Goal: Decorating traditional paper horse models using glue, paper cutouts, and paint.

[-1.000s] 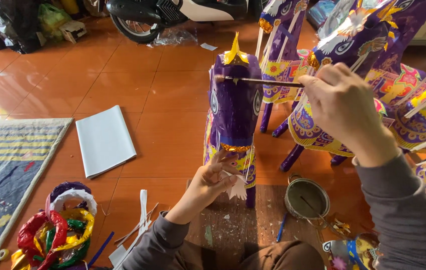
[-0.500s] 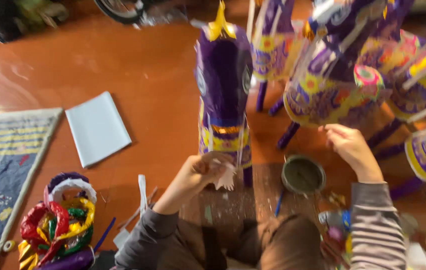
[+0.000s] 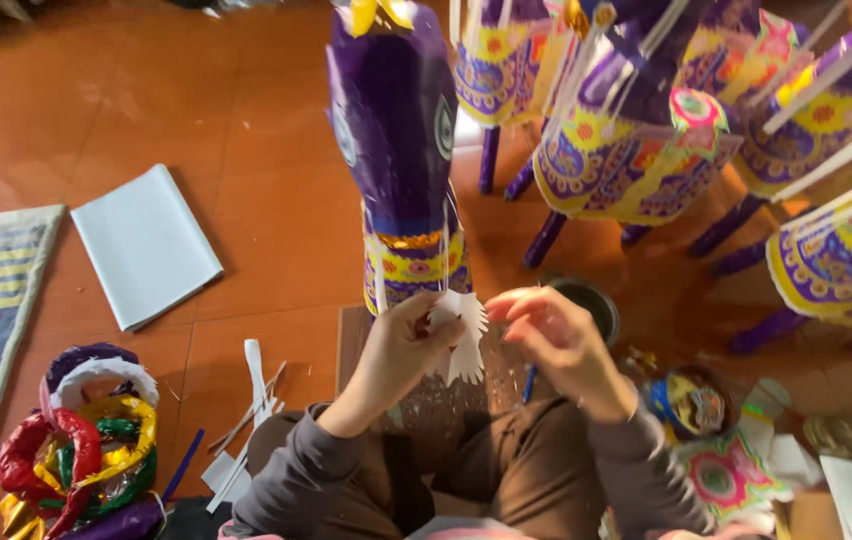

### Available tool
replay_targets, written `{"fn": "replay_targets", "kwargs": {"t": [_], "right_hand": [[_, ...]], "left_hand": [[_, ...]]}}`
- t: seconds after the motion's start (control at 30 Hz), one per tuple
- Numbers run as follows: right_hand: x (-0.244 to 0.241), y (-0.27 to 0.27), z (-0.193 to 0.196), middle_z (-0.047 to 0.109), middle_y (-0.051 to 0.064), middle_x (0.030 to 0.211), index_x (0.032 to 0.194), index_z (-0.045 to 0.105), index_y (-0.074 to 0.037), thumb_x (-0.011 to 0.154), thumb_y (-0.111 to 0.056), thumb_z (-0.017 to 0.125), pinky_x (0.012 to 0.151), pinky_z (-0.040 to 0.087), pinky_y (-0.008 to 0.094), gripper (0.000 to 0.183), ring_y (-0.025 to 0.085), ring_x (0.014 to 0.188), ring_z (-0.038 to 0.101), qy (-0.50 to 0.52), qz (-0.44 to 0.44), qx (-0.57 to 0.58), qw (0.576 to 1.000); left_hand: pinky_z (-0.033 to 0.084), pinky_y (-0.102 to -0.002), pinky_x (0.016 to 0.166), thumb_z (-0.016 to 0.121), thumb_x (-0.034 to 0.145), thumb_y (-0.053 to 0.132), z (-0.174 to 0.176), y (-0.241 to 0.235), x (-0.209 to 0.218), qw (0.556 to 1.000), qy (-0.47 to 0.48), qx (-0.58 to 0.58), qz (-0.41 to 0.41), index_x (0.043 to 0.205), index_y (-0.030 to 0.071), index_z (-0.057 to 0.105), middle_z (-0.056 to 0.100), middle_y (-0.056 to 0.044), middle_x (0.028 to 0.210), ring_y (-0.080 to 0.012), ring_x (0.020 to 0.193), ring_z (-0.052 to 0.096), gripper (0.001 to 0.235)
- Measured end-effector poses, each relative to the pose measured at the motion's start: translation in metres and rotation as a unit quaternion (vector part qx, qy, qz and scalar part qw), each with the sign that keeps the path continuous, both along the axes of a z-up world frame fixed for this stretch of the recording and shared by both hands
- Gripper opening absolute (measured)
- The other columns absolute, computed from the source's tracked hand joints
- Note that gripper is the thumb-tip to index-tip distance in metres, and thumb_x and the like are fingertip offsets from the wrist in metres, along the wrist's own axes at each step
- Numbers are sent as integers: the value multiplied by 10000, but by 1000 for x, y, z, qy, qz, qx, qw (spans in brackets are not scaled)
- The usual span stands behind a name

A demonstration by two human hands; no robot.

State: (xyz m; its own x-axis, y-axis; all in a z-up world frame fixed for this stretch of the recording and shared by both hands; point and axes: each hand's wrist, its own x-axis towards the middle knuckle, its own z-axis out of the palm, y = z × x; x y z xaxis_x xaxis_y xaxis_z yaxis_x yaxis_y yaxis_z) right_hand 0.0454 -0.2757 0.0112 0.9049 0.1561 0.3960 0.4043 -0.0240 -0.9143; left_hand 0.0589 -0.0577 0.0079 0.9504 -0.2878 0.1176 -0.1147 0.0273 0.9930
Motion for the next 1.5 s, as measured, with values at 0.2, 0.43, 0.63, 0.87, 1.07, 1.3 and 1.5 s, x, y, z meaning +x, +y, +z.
{"fn": "replay_targets", "kwargs": {"t": [0.2, 0.43, 0.63, 0.87, 1.07, 1.3, 1.5], "right_hand": [[-7, 56, 9, 653, 61, 708, 746, 655, -66, 800, -81, 779, 460, 547, 224, 136, 117, 531, 629, -65, -160, 8, 985], [24, 67, 64, 684, 72, 727, 982, 691, -85, 824, -69, 755, 447, 509, 219, 172, 108, 534, 592, -156, -141, -48, 976], [66, 72, 121, 685, 151, 854, 1191, 647, -45, 905, 6, 680, 529, 508, 270, 293, 189, 617, 615, -298, -150, -134, 933], [85, 83, 148, 604, 137, 803, 1210, 699, -76, 925, -46, 691, 575, 487, 352, 287, 234, 676, 605, -318, -206, -180, 908], [96, 83, 134, 563, 142, 774, 1212, 700, -69, 937, -59, 676, 539, 486, 355, 276, 238, 636, 584, -314, -209, -169, 910], [98, 79, 129, 532, 114, 781, 1183, 706, -55, 942, -72, 686, 536, 496, 344, 242, 249, 651, 597, -322, -208, -176, 906], [92, 66, 110, 500, 72, 868, 1172, 702, -58, 978, 1, 625, 549, 461, 256, 217, 218, 805, 611, -346, -239, -140, 896]], "left_hand": [[594, -292, 687, 660, 889, 3, 41, 6, -20, 970, -228, -47, 74, 1417, -25, 344, 668, -183, 969, -205, 800, 662, 616], [570, -326, 492, 656, 882, 3, 74, 27, -1, 836, -500, 122, 189, 1256, 33, 611, 634, -148, 876, -240, 648, 659, 378], [492, -379, 470, 570, 958, 24, 106, 22, 54, 830, -479, 182, 222, 1345, 57, 564, 601, -166, 802, -280, 598, 601, 389], [495, -450, 476, 531, 966, 134, 118, 12, 79, 749, -466, 331, 335, 1344, 148, 579, 468, -72, 730, -310, 611, 557, 381], [502, -401, 551, 572, 923, 111, 114, 14, 86, 714, -495, 340, 359, 1327, 152, 612, 451, -47, 769, -261, 667, 531, 408], [423, -410, 849, 559, 947, 157, 115, 22, 83, 704, -504, 340, 367, 1377, 249, 566, 442, -133, 1288, -380, 1205, 454, 440], [347, -565, 1065, 570, 963, 96, 94, 40, 91, 772, -494, 248, 315, 1483, 232, 437, 367, -190, 1464, -449, 1378, 317, 554]]}}
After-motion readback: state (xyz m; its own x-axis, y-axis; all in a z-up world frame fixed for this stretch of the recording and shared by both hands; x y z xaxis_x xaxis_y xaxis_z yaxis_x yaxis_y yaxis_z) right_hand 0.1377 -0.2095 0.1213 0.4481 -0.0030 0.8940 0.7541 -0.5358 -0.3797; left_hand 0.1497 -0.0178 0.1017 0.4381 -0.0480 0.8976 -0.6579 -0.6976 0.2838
